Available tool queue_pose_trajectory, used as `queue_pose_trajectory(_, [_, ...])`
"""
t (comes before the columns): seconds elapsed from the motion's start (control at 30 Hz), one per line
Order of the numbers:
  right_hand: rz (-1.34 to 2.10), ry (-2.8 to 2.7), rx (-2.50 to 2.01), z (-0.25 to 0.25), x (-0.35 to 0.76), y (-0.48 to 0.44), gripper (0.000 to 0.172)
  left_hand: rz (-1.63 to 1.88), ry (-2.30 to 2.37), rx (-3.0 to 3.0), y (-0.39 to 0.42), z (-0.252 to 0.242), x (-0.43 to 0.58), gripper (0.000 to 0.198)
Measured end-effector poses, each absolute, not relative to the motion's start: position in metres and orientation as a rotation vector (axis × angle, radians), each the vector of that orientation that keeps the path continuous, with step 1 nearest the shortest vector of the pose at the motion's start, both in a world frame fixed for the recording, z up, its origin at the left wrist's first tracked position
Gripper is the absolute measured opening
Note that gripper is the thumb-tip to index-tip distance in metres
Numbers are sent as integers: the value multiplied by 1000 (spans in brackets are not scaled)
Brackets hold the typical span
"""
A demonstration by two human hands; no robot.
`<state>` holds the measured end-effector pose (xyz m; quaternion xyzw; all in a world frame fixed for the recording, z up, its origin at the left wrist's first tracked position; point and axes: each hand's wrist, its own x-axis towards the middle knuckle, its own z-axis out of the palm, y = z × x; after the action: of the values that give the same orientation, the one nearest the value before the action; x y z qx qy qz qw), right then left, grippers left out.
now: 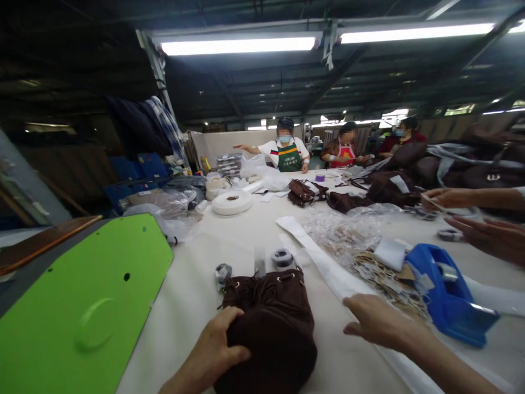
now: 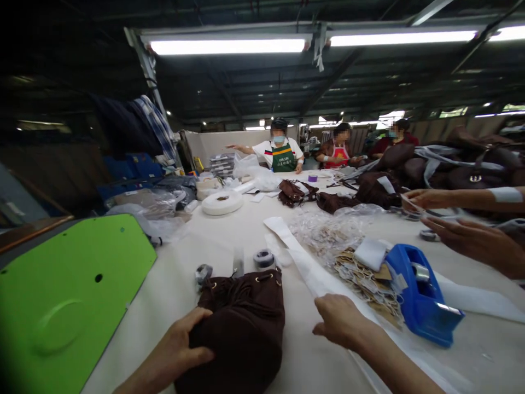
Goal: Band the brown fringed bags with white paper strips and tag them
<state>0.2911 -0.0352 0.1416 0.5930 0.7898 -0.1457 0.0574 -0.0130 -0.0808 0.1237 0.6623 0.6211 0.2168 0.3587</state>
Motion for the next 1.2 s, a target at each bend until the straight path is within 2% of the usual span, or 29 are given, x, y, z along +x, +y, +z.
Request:
queue_pose_trajectory(0.1, [-679, 2717, 1791, 140, 277, -44, 34, 573, 1495, 1660, -67, 120, -9, 28])
queue_pose_trajectory(0.17, [-997, 2947, 1632, 142, 258, -45, 54, 583, 1446, 1715, -55, 122, -2, 21])
queue_pose_trajectory(0.23, [-1200, 2950, 1483, 140, 243, -39, 76, 595, 1415, 1818, -45, 125, 2, 19])
queue_pose_trajectory(0.27, [-1225, 2902, 1479, 137, 240, -36, 79, 627, 1423, 1879, -41, 126, 1, 21])
queue_pose_trajectory(0.3, [-1222, 2861, 1523, 131, 239, -32, 75, 694, 1456, 1931, -40, 125, -2, 26])
queue_pose_trajectory(0.4, [-1214, 2800, 1777, 106, 251, -27, 42, 1020, 1673, 1921, -52, 108, -25, 42])
queue_pose_trajectory(0.47, [-1322, 2777, 1883, 87, 260, -29, 25, 1139, 1845, 1734, -74, 88, -39, 42])
queue_pose_trajectory(0.5, [-1416, 2750, 1922, 78, 264, -30, 22, 1153, 1911, 1606, -86, 77, -43, 39])
queue_pose_trajectory(0.57, [-1652, 2657, 2002, 64, 267, -33, 23, 1173, 1915, 1312, -109, 58, -40, 38])
queue_pose_trajectory(0.7, [-2030, 2416, 2079, 52, 264, -32, 30, 1347, 1627, 861, -129, 42, -11, 48])
queue_pose_trajectory(0.87, [-2011, 2311, 2219, 59, 260, -33, 36, 1515, 1542, 840, -115, 53, 11, 49])
queue_pose_trajectory(1.07, [-2127, 2313, 2145, 64, 264, -39, 33, 1345, 1396, 808, -102, 60, 3, 36])
queue_pose_trajectory(1.2, [-2157, 2316, 2144, 61, 268, -38, 31, 1372, 1227, 661, -101, 68, -4, 41])
